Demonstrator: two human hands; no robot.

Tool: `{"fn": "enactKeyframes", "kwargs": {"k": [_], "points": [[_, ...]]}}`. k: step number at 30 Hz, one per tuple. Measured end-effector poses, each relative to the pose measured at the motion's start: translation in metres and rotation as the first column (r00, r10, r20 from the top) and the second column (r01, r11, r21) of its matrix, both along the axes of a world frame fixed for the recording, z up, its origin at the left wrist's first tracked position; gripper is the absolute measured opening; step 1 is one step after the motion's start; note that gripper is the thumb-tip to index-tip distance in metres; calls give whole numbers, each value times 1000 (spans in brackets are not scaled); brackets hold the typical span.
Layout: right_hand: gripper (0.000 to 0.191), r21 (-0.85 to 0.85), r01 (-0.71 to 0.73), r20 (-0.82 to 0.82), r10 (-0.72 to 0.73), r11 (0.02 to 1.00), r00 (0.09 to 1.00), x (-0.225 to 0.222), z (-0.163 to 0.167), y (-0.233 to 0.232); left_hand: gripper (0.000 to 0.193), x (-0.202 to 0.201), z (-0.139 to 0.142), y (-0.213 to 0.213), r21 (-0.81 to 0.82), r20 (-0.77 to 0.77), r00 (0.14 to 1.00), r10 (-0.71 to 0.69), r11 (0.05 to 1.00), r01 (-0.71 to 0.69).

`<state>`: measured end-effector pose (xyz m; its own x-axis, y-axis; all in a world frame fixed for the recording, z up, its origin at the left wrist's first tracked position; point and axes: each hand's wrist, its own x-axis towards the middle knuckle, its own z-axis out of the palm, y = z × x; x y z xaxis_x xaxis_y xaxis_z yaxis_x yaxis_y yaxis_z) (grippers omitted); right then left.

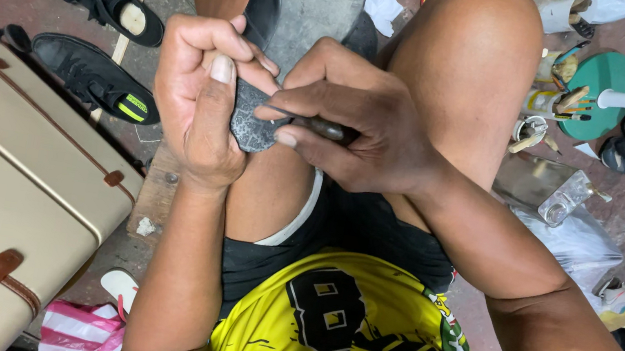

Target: The person repairs a black shoe by using pliers to remove a small piece from the sole and then using a screwdriver to scrape and clean the area. The person works on the shoe while sitting on the floor in a cluttered workshop.

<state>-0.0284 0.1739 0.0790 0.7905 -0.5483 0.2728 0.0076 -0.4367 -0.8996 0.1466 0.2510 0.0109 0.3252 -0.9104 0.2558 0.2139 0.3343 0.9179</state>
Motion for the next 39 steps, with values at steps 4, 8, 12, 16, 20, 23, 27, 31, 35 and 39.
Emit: {"fn": "enactKeyframes", "kwargs": {"k": [4,8,12,16,20,23,27,31,35,39], "points": [[19,-51,24,-33,-26,998,999,3,-2,2,17,-1,-1,0,0,21,1000,3,1000,-3],[17,8,17,-41,-16,1000,999,2,1,-1,17,-1,-1,1,-1,12,1000,1,1000,-1],[15,8,12,-15,-11,1000,1000,0,5,-5,17,-1,1,0,-4,-12,1000,-7,1000,6],[11,94,-14,11,13,995,1000,-1,7,-8,16,0,2,-2,-33,-50,999,-19,999,17],[14,364,27,-84,4,931,996,-2,8,-9,15,0,2,-3,-49,-88,996,-16,999,12],[11,264,-14,-2,15,965,1000,-1,9,-9,15,0,3,-3,-48,-100,995,-1,999,-4],[13,32,47,14,-48,998,999,4,9,-6,16,0,4,-4,-48,-98,995,-17,999,12],[16,-6,99,-77,-99,995,992,9,10,-3,16,0,4,-3,-52,-86,996,-30,998,25],[16,-3,89,-98,-89,996,991,8,11,-3,18,1,0,-2,-46,-61,998,-24,999,22],[16,-44,71,-117,-76,996,990,7,10,-2,20,2,-3,-1,-33,-66,998,10,999,-12]]}}
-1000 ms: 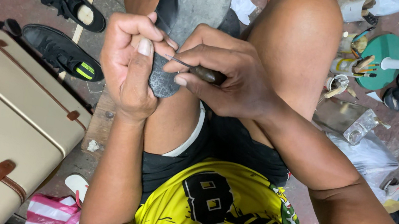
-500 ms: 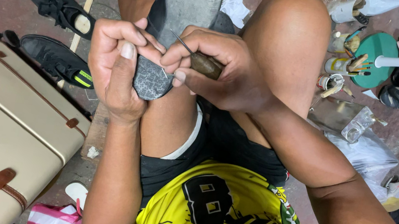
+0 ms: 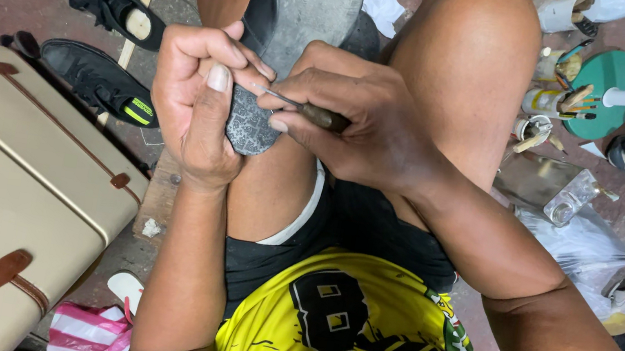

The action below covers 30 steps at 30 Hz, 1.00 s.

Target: The person repairs a black shoe by using pliers to remove a small piece from the sole and then using a screwdriver to scrape and clean the area. The person works on the shoe while sitting on the floor in a cluttered workshop.

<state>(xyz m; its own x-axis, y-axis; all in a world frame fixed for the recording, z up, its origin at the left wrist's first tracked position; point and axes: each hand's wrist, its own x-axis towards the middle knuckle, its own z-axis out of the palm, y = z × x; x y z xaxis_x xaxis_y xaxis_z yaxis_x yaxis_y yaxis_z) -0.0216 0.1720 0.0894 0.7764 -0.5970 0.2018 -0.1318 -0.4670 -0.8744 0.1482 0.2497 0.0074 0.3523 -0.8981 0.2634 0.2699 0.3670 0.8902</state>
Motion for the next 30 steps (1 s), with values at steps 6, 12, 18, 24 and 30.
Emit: {"fn": "enactKeyframes", "kwargs": {"k": [6,12,18,24,30], "points": [[15,-73,-12,-7,11,997,1000,0,-3,0,19,0,-1,0,-2,7,1000,2,1000,-2],[18,-97,-14,-8,13,995,1000,-2,1,2,18,-1,-1,-1,-6,18,1000,0,1000,0],[12,-29,-25,-32,24,999,999,-1,2,-2,20,1,0,-3,-15,46,999,-11,1000,12],[11,106,-13,3,12,994,1000,-6,9,-5,23,0,-2,-3,-5,89,996,13,1000,-13],[9,164,-17,33,11,986,999,-3,5,-3,22,1,-4,-3,-7,70,998,-5,1000,5]]}}
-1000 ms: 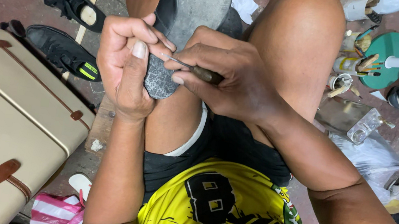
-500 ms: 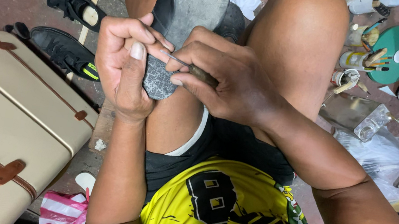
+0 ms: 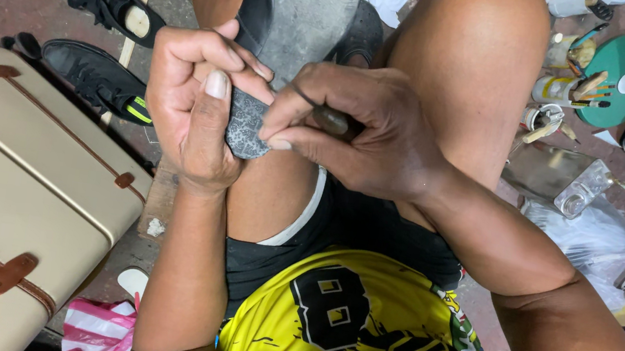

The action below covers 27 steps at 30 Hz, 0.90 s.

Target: The person repairs a black shoe by using pliers to remove a small piece from the sole and then using a screwdriver to scrape and clean the area. The person works on the shoe while sitting on the floor in a cluttered workshop.

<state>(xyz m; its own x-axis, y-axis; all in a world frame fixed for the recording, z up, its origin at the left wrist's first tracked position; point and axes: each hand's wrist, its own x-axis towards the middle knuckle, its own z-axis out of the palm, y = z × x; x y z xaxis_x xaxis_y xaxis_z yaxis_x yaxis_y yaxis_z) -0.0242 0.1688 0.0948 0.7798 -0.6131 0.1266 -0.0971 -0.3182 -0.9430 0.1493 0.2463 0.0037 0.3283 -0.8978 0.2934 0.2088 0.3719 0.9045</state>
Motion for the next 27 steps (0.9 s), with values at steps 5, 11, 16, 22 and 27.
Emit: {"fn": "enactKeyframes", "kwargs": {"k": [5,11,16,22,27], "points": [[10,-103,43,23,-41,994,999,2,-6,3,22,0,0,0,10,-18,1000,4,1000,-4],[14,-277,42,8,-41,960,999,3,-15,0,22,2,-2,-1,0,-23,1000,5,1000,-5],[14,-292,18,33,-8,956,999,0,-18,2,21,3,-3,-1,2,-16,1000,-1,1000,1],[21,-296,31,18,-27,955,999,-1,-19,6,20,0,-2,-1,-6,-32,999,1,1000,-1],[21,-332,19,11,-16,943,1000,0,-20,7,20,0,-3,0,-8,-43,999,-7,1000,6]]}}
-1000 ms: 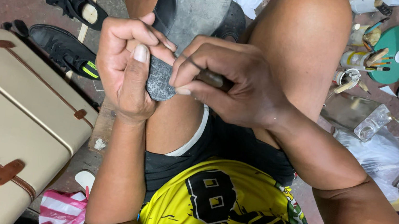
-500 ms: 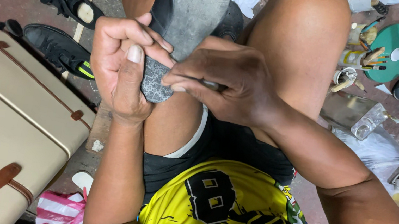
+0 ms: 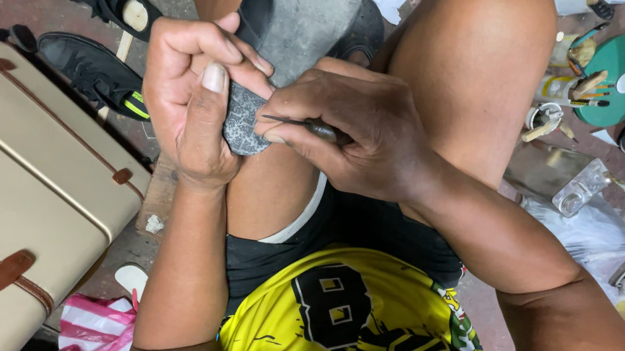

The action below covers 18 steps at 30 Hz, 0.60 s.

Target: The person repairs a black shoe by using pliers to remove a small piece from the sole and then using a screwdriver to scrape and clean the area. The person works on the shoe while sitting on the floor in a cluttered workshop.

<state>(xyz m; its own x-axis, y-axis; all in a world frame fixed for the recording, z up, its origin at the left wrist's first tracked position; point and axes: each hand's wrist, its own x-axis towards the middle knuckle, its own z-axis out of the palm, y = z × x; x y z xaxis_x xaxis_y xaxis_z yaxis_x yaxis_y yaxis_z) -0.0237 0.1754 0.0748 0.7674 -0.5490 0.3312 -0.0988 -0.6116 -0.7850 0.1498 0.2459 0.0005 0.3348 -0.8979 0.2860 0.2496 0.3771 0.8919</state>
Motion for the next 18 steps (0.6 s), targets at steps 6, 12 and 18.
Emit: {"fn": "enactKeyframes", "kwargs": {"k": [6,12,18], "points": [[20,1,-8,23,8,1000,1000,-1,0,1,20,-2,-2,0,3,4,1000,-1,1000,1],[23,-46,-18,25,19,999,1000,-1,2,2,20,-2,1,-1,-2,37,999,5,1000,-5],[28,-248,-65,40,77,966,996,2,2,1,18,-4,5,0,32,32,999,30,999,-31]]}}
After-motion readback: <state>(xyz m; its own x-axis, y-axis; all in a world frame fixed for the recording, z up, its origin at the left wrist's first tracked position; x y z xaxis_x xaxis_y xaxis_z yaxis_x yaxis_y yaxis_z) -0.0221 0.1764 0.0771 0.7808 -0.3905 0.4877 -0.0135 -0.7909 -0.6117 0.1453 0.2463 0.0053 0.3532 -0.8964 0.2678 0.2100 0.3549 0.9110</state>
